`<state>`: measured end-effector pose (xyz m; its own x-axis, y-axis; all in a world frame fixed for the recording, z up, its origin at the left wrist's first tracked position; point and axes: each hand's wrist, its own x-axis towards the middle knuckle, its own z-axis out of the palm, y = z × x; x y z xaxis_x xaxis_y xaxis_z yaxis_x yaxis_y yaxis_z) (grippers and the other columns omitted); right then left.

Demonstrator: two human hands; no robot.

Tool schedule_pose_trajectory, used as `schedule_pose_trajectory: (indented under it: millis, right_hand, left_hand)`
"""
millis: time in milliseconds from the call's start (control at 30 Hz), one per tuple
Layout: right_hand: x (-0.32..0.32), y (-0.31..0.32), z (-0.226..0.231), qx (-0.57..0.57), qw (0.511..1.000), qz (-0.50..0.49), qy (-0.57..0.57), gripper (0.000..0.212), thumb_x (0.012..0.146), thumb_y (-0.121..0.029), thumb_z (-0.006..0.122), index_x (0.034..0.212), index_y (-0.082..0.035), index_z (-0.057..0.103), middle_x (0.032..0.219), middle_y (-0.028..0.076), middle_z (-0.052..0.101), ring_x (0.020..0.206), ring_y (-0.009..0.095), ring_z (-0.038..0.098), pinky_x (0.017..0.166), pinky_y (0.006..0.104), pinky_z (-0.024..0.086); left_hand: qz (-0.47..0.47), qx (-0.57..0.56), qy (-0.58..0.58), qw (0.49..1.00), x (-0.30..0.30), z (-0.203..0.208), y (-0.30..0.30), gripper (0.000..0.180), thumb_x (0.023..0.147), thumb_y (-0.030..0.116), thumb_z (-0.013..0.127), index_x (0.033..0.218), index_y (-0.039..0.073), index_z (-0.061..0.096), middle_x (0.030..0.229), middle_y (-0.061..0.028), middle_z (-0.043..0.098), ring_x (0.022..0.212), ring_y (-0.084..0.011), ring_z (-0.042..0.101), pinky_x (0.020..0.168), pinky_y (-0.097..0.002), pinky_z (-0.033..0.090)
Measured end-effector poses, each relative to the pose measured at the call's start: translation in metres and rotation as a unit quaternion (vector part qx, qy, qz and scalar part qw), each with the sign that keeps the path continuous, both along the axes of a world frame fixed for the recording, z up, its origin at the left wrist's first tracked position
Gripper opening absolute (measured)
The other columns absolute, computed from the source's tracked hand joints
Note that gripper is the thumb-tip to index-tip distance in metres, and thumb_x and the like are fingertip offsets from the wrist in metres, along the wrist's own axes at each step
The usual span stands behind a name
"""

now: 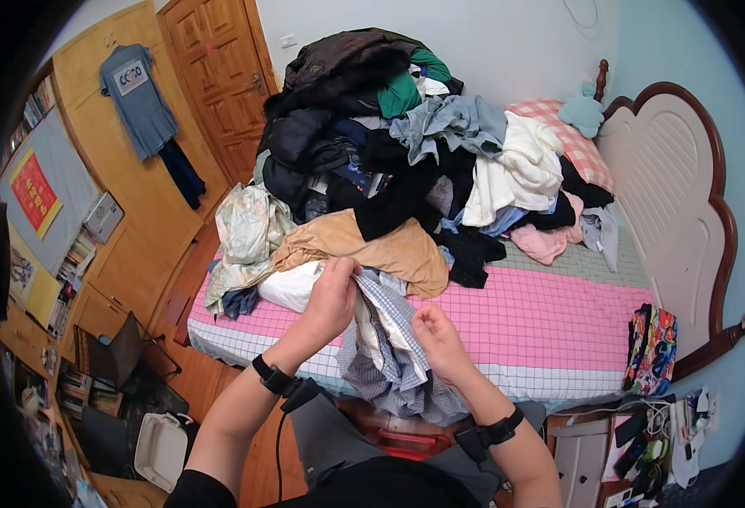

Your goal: Folding a short-sleeved checkered shirt on a bed.

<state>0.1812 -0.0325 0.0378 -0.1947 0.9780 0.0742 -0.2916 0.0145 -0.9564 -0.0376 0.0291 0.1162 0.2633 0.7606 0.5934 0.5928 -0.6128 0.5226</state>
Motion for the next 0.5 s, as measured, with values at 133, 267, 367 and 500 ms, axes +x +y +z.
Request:
schedule_pose_trajectory:
  millis: [133,267,367,500]
  right_hand:
    - [0.000,-0.011,0.026,0.281,0.828,-0.194,-0.445,0.029,0.089,-0.029,0.072,0.098,-0.003,0.061,0.089,0.012,0.060,0.082,0.025,0.060,0.065,0.0348,0.048]
    - [-0.018,-0.015,0.062,0.366,0.728,-0.234,-0.530,0.034,0.077,-0.030,0.077,0.093,-0.003,0.062,0.086,0.014,0.056,0.080,0.029,0.059,0.065,0.0370,0.048]
    - [-0.018,-0.007,0.060,0.396,0.663,-0.259,-0.580,0.030,0.077,-0.026,0.075,0.093,-0.004,0.063,0.084,0.011,0.054,0.078,0.028,0.059,0.064,0.0392,0.049]
    - [-0.009,0.005,0.047,0.414,0.632,-0.247,-0.607,0.013,0.084,-0.015,0.065,0.088,-0.006,0.058,0.078,0.010,0.055,0.073,0.027,0.060,0.059,0.0382,0.049]
  left_hand:
    - [-0.005,-0.005,0.019,1.000,0.009,0.004,-0.004,0.019,0.086,-0.008,0.051,0.101,0.002,0.056,0.098,-0.0214,0.058,0.090,-0.0429,0.061,0.075,-0.0463,0.051]
    - [-0.023,-0.006,0.057,0.998,0.019,0.011,-0.007,0.023,0.085,-0.007,0.052,0.106,0.002,0.054,0.099,-0.0227,0.056,0.088,-0.0455,0.062,0.073,-0.0502,0.051]
    - [-0.020,0.007,0.085,0.996,0.024,0.015,-0.009,0.023,0.083,-0.006,0.054,0.104,0.002,0.054,0.098,-0.0222,0.055,0.085,-0.0456,0.063,0.071,-0.0504,0.052]
    - [-0.013,0.016,0.103,0.995,0.023,0.018,-0.010,0.021,0.085,-0.005,0.053,0.104,0.004,0.058,0.095,-0.0195,0.058,0.083,-0.0433,0.063,0.070,-0.0487,0.052]
